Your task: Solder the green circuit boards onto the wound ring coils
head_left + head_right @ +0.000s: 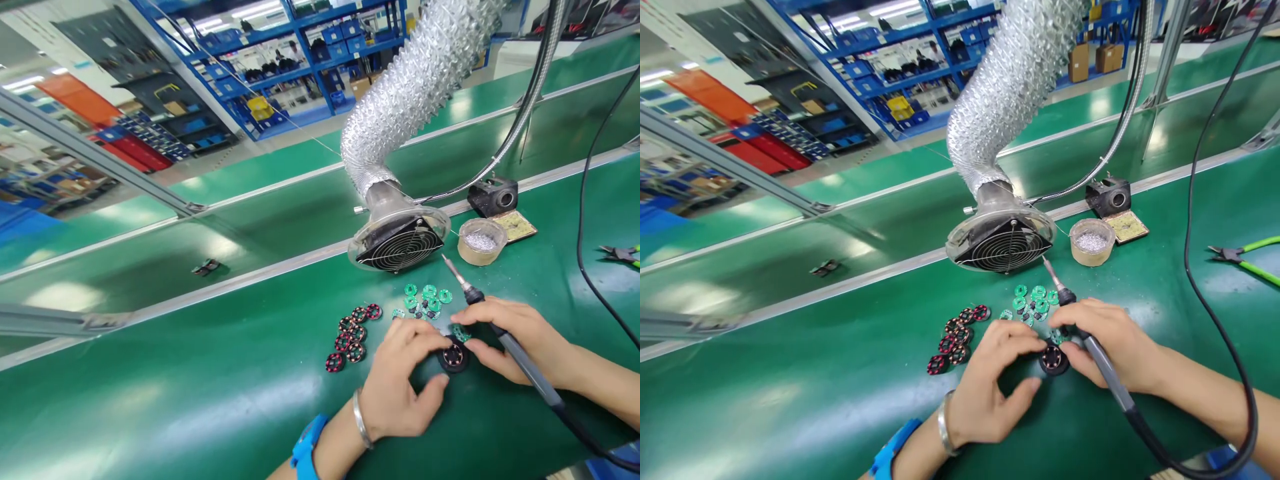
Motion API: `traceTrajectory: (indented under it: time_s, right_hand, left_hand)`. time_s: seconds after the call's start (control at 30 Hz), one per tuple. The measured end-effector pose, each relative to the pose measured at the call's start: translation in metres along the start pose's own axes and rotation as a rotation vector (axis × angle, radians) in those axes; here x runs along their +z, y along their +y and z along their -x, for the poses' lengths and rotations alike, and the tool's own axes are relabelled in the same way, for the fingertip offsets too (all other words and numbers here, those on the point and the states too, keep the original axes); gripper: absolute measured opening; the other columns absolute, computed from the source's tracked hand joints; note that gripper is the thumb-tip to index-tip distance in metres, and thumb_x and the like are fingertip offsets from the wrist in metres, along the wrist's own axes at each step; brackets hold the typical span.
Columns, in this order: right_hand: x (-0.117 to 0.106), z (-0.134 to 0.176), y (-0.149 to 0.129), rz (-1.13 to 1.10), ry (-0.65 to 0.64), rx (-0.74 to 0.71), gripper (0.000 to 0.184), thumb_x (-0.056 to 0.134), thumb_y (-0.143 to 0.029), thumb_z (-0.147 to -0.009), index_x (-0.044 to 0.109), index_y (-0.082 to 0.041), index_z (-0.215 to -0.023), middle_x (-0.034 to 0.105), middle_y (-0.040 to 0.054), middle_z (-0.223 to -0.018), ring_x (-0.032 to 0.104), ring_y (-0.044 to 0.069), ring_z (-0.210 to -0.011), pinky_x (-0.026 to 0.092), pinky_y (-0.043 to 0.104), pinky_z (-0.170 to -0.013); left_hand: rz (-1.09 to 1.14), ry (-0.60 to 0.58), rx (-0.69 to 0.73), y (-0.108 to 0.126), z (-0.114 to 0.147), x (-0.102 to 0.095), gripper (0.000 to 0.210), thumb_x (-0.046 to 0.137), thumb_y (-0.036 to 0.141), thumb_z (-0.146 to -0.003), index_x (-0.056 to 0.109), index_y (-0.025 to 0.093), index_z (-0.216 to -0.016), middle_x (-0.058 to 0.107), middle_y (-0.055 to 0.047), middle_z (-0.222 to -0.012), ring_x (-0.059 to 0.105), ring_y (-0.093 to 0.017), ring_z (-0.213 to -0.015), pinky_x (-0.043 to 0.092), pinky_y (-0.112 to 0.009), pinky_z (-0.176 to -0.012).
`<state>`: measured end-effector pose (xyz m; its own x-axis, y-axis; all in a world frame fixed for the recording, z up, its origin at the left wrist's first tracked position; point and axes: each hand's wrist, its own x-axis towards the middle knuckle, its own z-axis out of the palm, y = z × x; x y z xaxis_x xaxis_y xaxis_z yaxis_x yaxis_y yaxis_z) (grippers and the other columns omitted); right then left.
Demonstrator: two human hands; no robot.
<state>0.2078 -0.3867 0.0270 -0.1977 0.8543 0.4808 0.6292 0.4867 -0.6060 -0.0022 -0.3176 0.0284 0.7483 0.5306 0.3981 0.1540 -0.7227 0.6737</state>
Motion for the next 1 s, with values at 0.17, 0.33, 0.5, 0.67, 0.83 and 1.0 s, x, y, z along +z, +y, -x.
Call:
traceTrajectory:
  time_s: [0.17,0.33,0.5,0.67,0.83,1.0]
  right_hand:
    - [0.005,0.001,0.000,-0.159,-0.147,0.050,0.034,0.055,-0.008,-0.080,0.053,-0.021,-0.112,0.066,0.0030,-0.091,0.059,0.016,-0.079,0.049,0.027,-0.069]
    - [0.014,0.002,-0.003,-0.122,-0.171,-0.059,0.034,0.054,-0.007,-0.080,0.052,-0.021,-0.111,0.064,0.0013,-0.083,0.054,0.016,-0.075,0.042,0.029,-0.070]
    - [0.012,0.002,-0.001,0.006,-0.170,-0.133,0.031,0.051,-0.008,-0.083,0.054,-0.020,-0.111,0.067,0.0040,-0.086,0.057,0.017,-0.081,0.041,0.032,-0.074]
    - [0.011,0.003,-0.003,0.091,-0.182,-0.186,0.035,0.049,-0.008,-0.083,0.054,-0.020,-0.116,0.068,0.0042,-0.083,0.058,0.020,-0.091,0.041,0.035,-0.079]
    - [0.011,0.003,-0.007,0.194,-0.252,-0.213,0.038,0.052,-0.012,-0.085,0.055,-0.020,-0.122,0.066,0.0056,-0.083,0.057,0.021,-0.091,0.041,0.035,-0.078]
    - [0.011,-0.001,-0.007,0.096,-0.224,-0.125,0.047,0.050,-0.006,-0.082,0.051,-0.020,-0.127,0.066,0.0057,-0.089,0.054,0.021,-0.093,0.041,0.035,-0.079]
  left_hand:
    - [-0.266,-0.063,0.475,-0.012,0.007,0.000,0.019,0.050,0.011,-0.088,0.063,0.020,-0.099,0.072,0.000,-0.079,0.058,-0.016,-0.070,0.041,-0.031,-0.064]
    - [-0.141,0.021,0.366,-0.013,0.014,-0.008,0.018,0.054,0.009,-0.080,0.061,0.020,-0.093,0.069,-0.001,-0.073,0.058,-0.015,-0.066,0.044,-0.029,-0.064]
    - [-0.020,0.050,-0.025,-0.018,0.011,-0.002,0.011,0.057,0.010,-0.083,0.061,0.018,-0.090,0.067,-0.003,-0.076,0.061,-0.014,-0.068,0.048,-0.025,-0.064]
    - [0.104,-0.083,-0.036,-0.022,0.007,0.002,0.009,0.056,0.011,-0.087,0.061,0.018,-0.085,0.068,-0.002,-0.076,0.062,-0.013,-0.069,0.049,-0.022,-0.065]
    - [0.217,-0.073,-0.031,-0.023,0.008,0.003,0.012,0.054,0.008,-0.088,0.062,0.017,-0.085,0.067,-0.003,-0.079,0.062,-0.012,-0.073,0.049,-0.020,-0.068]
    - [0.247,-0.138,-0.091,-0.023,0.006,0.004,0.007,0.059,0.012,-0.086,0.066,0.015,-0.086,0.065,-0.004,-0.077,0.059,-0.012,-0.069,0.047,-0.020,-0.065]
